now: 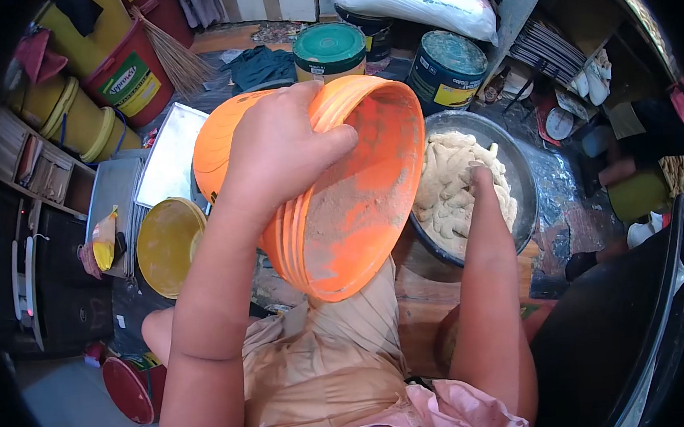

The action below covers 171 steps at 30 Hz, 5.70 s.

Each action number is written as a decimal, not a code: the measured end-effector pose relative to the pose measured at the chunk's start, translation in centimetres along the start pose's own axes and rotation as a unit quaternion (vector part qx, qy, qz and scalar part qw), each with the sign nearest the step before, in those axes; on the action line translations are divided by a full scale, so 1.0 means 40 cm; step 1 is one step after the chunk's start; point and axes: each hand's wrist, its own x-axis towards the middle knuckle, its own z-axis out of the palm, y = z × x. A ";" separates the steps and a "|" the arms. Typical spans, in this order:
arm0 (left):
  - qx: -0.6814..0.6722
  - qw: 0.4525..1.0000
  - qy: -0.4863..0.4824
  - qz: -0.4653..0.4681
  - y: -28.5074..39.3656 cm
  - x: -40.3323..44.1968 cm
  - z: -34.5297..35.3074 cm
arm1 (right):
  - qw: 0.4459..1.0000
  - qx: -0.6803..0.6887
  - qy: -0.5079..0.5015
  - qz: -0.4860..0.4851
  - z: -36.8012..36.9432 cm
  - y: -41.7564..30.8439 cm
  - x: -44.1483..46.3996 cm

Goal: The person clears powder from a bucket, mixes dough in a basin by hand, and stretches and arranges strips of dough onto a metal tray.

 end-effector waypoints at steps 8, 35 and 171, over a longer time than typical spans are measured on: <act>0.012 0.999 0.021 0.031 -0.011 -0.006 0.006 | 0.958 0.246 -0.137 0.060 -0.189 -0.156 -0.321; 0.072 0.984 -0.077 0.145 0.167 -0.050 0.070 | 0.693 -0.393 -0.265 -0.544 0.410 -0.554 -0.984; 0.061 0.998 -0.011 0.020 0.040 -0.049 0.011 | 0.952 -0.227 0.079 -0.191 -0.153 -0.389 -0.564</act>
